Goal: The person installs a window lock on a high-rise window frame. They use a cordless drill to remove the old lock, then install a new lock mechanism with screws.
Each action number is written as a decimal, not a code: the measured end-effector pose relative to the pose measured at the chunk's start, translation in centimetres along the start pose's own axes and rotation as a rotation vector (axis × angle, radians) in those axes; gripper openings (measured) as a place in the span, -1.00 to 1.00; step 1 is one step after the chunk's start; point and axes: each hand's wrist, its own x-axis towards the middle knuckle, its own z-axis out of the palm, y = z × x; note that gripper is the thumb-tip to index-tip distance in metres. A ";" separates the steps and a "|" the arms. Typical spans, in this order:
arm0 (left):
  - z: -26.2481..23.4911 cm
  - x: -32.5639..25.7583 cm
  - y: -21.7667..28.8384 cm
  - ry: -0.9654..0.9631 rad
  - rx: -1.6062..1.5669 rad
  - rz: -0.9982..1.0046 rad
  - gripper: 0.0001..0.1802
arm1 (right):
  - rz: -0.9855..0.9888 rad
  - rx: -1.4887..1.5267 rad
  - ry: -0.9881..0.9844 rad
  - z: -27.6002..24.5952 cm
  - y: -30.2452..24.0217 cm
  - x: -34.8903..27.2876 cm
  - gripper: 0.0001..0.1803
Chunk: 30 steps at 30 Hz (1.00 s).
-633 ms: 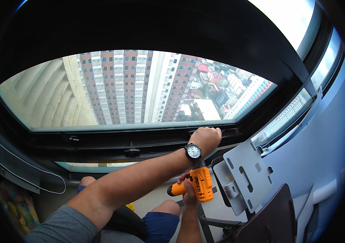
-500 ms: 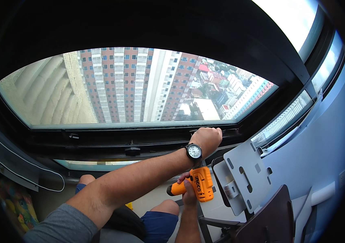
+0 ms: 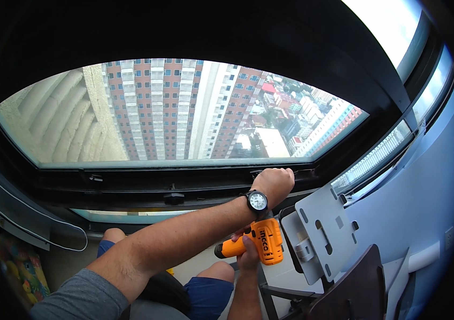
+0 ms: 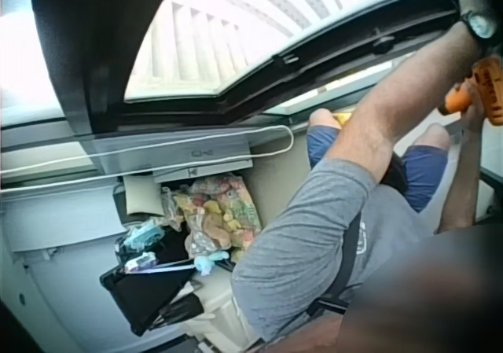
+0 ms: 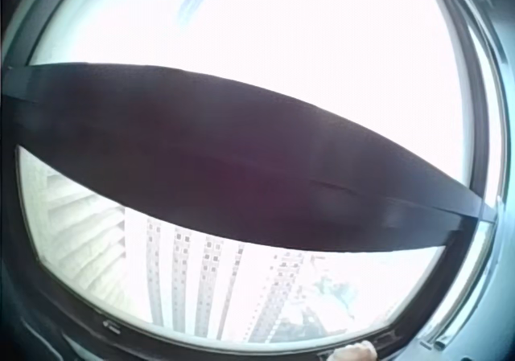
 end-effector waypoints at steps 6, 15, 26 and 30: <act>0.1 0.0 0.1 0.020 -0.006 -0.047 -0.89 | 0.030 0.035 0.044 0.6 0.0 -0.2 -0.59; 0.1 0.0 0.0 0.018 0.013 -0.009 -0.91 | 0.054 0.110 0.006 0.1 -0.5 0.1 -0.55; 1.0 -1.4 -1.2 0.130 -0.148 -0.037 -0.94 | 0.060 0.181 -0.113 -0.9 -2.7 1.0 -0.48; 0.8 -1.2 -1.6 0.100 -0.189 -0.032 -0.93 | 0.071 0.039 -0.141 -2.2 -3.3 1.4 -0.49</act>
